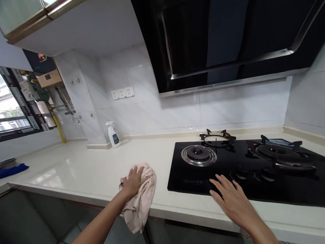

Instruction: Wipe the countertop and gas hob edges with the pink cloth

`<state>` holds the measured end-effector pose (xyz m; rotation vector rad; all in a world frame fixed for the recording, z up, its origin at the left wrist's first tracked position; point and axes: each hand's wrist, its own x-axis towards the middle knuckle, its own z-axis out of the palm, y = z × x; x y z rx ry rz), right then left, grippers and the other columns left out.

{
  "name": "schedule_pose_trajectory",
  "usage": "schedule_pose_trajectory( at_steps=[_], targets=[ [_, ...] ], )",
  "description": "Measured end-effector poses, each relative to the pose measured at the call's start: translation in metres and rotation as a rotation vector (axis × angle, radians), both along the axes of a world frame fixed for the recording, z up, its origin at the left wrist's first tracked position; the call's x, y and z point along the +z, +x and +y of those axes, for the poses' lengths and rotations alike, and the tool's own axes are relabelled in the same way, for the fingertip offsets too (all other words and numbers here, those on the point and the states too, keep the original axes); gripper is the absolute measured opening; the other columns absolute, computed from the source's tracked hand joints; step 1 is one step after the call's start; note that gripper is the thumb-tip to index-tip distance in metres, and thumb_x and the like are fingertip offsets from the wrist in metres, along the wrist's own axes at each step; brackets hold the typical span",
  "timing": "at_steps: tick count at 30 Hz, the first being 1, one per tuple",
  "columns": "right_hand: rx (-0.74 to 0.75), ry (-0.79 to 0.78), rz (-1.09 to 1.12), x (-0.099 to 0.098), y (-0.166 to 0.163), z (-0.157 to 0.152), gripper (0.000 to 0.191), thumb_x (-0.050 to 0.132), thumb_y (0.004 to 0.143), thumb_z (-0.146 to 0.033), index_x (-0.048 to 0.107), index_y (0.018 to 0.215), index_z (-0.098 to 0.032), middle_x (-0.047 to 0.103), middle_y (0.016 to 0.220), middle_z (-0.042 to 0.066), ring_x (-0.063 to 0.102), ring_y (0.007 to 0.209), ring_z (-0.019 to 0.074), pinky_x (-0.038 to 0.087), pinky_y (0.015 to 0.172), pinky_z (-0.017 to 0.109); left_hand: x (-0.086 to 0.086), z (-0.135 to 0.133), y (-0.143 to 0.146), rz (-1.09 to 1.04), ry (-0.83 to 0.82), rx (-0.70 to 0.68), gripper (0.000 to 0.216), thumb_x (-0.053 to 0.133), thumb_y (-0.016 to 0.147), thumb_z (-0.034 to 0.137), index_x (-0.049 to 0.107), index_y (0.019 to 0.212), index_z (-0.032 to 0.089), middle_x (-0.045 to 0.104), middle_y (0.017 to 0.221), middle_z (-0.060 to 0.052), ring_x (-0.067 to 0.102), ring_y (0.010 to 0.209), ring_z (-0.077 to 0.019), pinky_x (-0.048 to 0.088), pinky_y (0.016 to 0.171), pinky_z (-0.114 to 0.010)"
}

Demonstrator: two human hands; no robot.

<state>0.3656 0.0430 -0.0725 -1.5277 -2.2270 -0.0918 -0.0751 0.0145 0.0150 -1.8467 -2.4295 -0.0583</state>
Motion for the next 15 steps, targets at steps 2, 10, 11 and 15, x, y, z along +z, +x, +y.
schedule_pose_trajectory(
  at_steps=[2,10,11,15],
  targets=[
    [0.0,0.002,0.011,0.0,-0.001,-0.001,0.069,0.028,0.096,-0.075,0.055,0.145,-0.034,0.041,0.159,0.002,0.031,0.149,0.0284,0.026,0.122,0.058,-0.001,0.012,0.004,0.01,0.022,-0.019,0.07,0.034,0.099,0.064,0.032,0.158,0.027,0.021,0.168,-0.018,0.02,0.153,-0.041,0.03,0.11,-0.07],
    [0.017,0.021,0.045,0.003,-0.004,-0.004,0.066,0.032,0.096,-0.073,0.058,0.143,-0.034,0.044,0.156,0.002,0.033,0.148,0.0319,0.025,0.123,0.06,0.001,0.063,0.017,0.042,0.167,-0.029,0.072,0.033,0.099,0.066,0.032,0.158,0.025,0.048,0.148,-0.019,0.044,0.136,-0.0364,0.039,0.104,-0.06],
    [0.017,0.02,0.044,0.003,-0.004,-0.005,0.066,0.032,0.096,-0.073,0.057,0.143,-0.034,0.044,0.157,0.002,0.033,0.148,0.032,0.025,0.123,0.06,0.001,0.07,0.017,0.041,0.191,-0.02,0.075,0.034,0.098,0.066,0.03,0.159,0.022,0.051,0.144,-0.02,0.046,0.133,-0.0356,0.04,0.103,-0.057],
    [0.015,-0.021,0.034,0.007,-0.005,-0.007,0.066,0.031,0.097,-0.073,0.055,0.146,-0.035,0.04,0.159,0.001,0.032,0.149,0.0315,0.023,0.123,0.06,0.003,0.096,0.023,0.072,0.233,0.009,0.072,0.035,0.098,0.067,0.049,0.145,0.015,0.056,0.134,-0.021,0.051,0.125,-0.0351,0.041,0.101,-0.05]
  ],
)
